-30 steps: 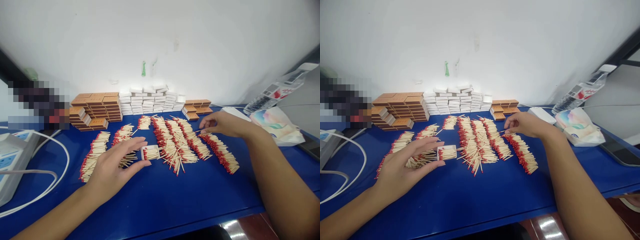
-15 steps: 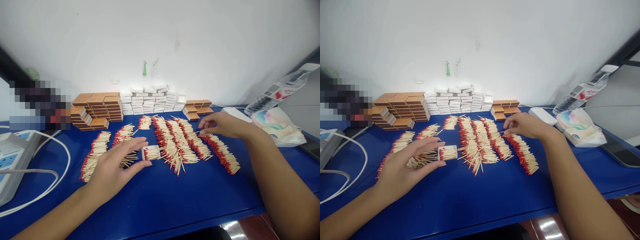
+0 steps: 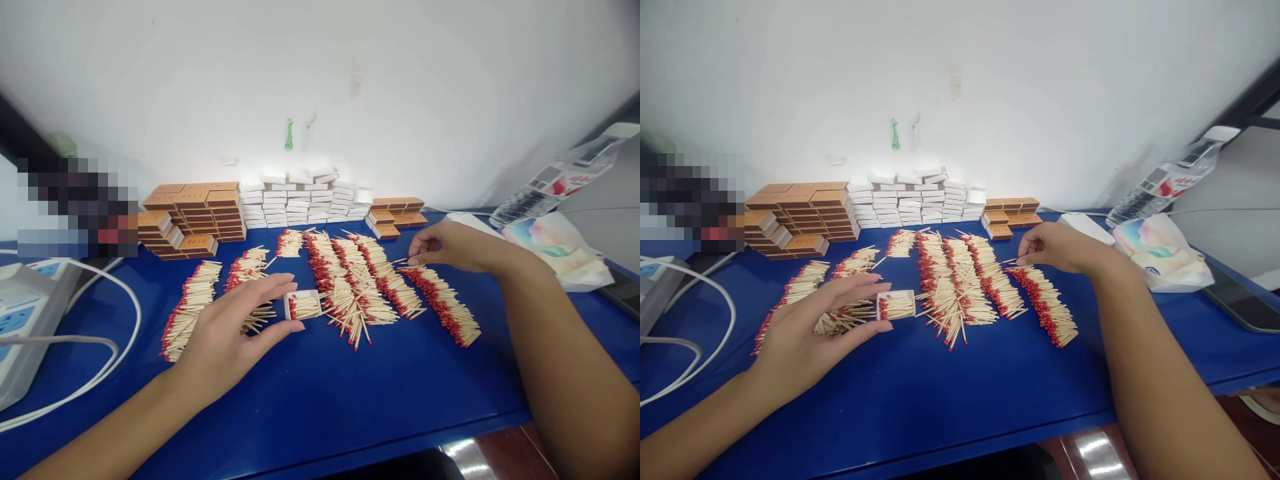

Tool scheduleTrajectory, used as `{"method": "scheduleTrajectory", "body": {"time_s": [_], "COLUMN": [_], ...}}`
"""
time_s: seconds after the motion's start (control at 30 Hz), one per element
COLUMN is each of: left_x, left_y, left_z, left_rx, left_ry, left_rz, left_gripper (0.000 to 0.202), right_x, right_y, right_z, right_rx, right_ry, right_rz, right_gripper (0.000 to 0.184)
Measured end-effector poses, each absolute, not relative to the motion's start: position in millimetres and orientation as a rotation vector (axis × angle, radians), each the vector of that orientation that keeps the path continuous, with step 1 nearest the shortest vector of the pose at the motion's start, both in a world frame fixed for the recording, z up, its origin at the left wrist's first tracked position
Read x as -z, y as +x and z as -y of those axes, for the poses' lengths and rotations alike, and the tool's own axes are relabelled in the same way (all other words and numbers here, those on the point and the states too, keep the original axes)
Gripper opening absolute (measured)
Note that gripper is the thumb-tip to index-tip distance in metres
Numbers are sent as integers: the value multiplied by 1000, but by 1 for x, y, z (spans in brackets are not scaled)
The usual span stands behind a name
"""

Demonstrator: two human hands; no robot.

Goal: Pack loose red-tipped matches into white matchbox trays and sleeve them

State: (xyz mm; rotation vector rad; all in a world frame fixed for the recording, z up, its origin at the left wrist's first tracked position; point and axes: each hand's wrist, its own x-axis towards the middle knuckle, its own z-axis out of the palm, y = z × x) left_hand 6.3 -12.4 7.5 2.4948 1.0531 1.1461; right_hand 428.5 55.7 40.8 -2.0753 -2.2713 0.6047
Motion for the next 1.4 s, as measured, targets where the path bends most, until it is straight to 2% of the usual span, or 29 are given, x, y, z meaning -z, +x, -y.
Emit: {"method": "scheduleTrajectory", "body": {"time_s": [0.27,0.53,0.67,0.87,1.03,1.2,1.4], "left_x": [-8,-8,-8,-8,-9,-7,-6], "left_y": [7,7,6,6,7,5,5], "left_z": [14,14,13,14,14,13,11], "left_rx": [-1152,-1160,-1144,-1143,-1149,-1144,-1133], "left_ry": [2499,2507,2499,2505,2515,2487,2462], "left_rz": [-1027,-1028,-1051,-1040,-1062,-1084,-1070], "left_gripper": [57,56,58,56,52,57,55], "right_x": [-40,-31,-26,-23,-21,-23,-32], "right_y": [434,438,438,436,435,429,421], "right_z": [-57,-61,-63,-66,-67,-66,-59], "right_rx": [-647,-736,-751,-601,-623,-597,-459], "right_ry": [-2079,-1933,-1890,-1940,-1873,-1878,-1919], "right_rz": [2284,2331,2328,2271,2315,2315,2247], "right_gripper": [38,30,36,38,37,34,42]}}
